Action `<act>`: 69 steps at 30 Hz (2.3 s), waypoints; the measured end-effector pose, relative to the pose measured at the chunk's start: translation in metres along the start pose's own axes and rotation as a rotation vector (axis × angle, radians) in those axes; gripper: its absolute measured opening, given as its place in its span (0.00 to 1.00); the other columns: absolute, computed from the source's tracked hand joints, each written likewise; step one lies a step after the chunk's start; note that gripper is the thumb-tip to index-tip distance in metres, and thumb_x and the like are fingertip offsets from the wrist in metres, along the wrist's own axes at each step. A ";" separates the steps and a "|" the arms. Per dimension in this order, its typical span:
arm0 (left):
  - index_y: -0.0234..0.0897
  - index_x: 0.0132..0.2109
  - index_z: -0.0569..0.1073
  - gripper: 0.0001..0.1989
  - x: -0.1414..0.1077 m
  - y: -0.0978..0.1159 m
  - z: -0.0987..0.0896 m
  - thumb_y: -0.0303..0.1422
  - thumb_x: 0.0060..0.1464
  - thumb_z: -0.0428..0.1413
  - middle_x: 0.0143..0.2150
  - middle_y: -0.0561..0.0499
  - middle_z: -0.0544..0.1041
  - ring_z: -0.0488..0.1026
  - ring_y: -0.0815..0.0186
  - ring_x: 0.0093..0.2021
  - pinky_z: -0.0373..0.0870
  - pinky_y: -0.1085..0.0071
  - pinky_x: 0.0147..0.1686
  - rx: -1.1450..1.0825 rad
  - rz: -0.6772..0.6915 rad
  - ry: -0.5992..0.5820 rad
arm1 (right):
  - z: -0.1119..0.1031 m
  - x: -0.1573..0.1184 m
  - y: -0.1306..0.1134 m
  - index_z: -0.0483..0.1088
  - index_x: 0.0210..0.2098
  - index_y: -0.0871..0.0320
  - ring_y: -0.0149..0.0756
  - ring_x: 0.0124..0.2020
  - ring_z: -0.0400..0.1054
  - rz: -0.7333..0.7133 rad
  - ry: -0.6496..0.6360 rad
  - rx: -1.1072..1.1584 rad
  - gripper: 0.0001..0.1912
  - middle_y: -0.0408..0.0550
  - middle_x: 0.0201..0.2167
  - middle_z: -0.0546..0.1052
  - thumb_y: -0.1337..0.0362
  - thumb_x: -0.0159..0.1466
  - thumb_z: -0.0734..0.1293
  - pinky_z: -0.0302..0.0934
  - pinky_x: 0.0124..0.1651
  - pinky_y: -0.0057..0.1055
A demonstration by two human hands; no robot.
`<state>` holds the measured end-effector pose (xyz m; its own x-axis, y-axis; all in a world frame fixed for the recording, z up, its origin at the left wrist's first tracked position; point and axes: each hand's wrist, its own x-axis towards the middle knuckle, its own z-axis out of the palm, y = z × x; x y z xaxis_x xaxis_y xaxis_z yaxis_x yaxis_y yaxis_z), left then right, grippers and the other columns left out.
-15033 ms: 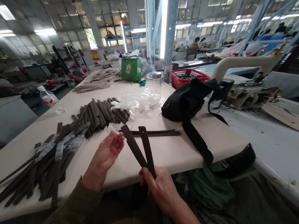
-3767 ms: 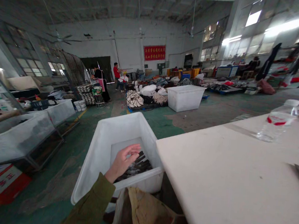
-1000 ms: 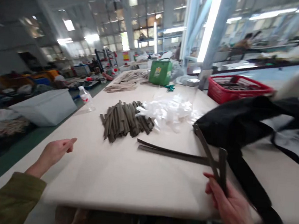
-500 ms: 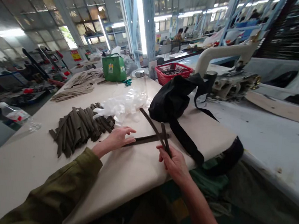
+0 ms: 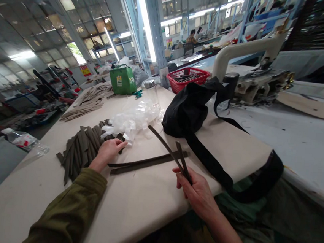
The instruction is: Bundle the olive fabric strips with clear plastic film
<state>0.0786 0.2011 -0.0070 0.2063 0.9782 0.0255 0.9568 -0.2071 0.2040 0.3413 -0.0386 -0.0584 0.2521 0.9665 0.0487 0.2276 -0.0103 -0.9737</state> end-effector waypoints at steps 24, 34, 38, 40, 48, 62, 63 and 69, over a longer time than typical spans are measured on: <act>0.39 0.21 0.73 0.11 0.024 0.018 0.033 0.41 0.40 0.61 0.25 0.47 0.77 0.73 0.57 0.35 0.61 0.69 0.31 -0.314 -0.111 0.065 | 0.000 0.001 -0.005 0.68 0.44 0.58 0.28 0.18 0.59 -0.024 -0.007 -0.018 0.18 0.40 0.24 0.68 0.51 0.67 0.58 0.56 0.22 0.27; 0.30 0.34 0.78 0.21 -0.008 -0.004 0.022 0.46 0.44 0.56 0.31 0.42 0.80 0.77 0.60 0.32 0.69 0.69 0.30 -0.772 -0.104 -0.059 | -0.001 0.001 -0.006 0.69 0.43 0.58 0.29 0.18 0.60 -0.017 0.002 0.024 0.18 0.40 0.24 0.69 0.50 0.66 0.59 0.57 0.22 0.27; 0.30 0.36 0.79 0.23 -0.043 -0.021 0.011 0.48 0.44 0.57 0.33 0.43 0.81 0.77 0.56 0.37 0.70 0.66 0.35 -0.829 -0.110 -0.024 | -0.002 0.003 -0.008 0.69 0.43 0.57 0.28 0.17 0.59 0.006 0.017 0.046 0.20 0.41 0.24 0.69 0.48 0.65 0.60 0.57 0.21 0.27; 0.32 0.38 0.80 0.22 -0.062 -0.027 0.007 0.47 0.45 0.58 0.35 0.46 0.81 0.75 0.55 0.41 0.69 0.66 0.40 -0.827 -0.107 0.067 | -0.001 0.004 -0.011 0.70 0.43 0.58 0.28 0.17 0.58 0.028 0.036 0.063 0.21 0.41 0.23 0.70 0.46 0.63 0.61 0.55 0.20 0.27; 0.39 0.41 0.80 0.09 -0.146 -0.006 0.010 0.32 0.52 0.59 0.43 0.46 0.79 0.75 0.60 0.44 0.71 0.63 0.48 -0.825 0.362 0.603 | 0.061 0.011 -0.041 0.69 0.39 0.60 0.21 0.13 0.47 0.228 -0.241 0.416 0.23 0.46 0.26 0.75 0.46 0.61 0.64 0.44 0.13 0.21; 0.49 0.40 0.81 0.11 -0.198 0.001 0.013 0.33 0.46 0.64 0.50 0.47 0.77 0.72 0.57 0.50 0.66 0.62 0.53 -1.047 0.181 0.423 | 0.131 0.049 -0.089 0.71 0.38 0.59 0.23 0.17 0.56 0.072 -0.303 0.343 0.15 0.36 0.20 0.68 0.63 0.51 0.71 0.51 0.16 0.20; 0.47 0.44 0.80 0.13 -0.198 -0.001 0.014 0.36 0.49 0.62 0.50 0.47 0.77 0.73 0.58 0.49 0.67 0.62 0.52 -1.114 0.102 0.389 | 0.128 0.051 -0.092 0.71 0.39 0.59 0.24 0.18 0.57 0.028 -0.299 0.269 0.15 0.36 0.21 0.69 0.64 0.51 0.71 0.52 0.17 0.21; 0.34 0.50 0.76 0.28 -0.189 -0.005 0.005 0.50 0.50 0.57 0.43 0.40 0.80 0.76 0.62 0.37 0.72 0.68 0.36 -1.494 -0.188 -0.089 | 0.122 0.058 -0.113 0.74 0.41 0.58 0.30 0.28 0.68 -0.286 -0.295 -0.156 0.14 0.40 0.26 0.76 0.70 0.55 0.69 0.59 0.33 0.25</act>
<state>0.0360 0.0173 -0.0177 0.1716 0.9720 -0.1603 -0.1009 0.1792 0.9786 0.2159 0.0502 0.0274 -0.1160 0.9678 0.2236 0.3946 0.2515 -0.8838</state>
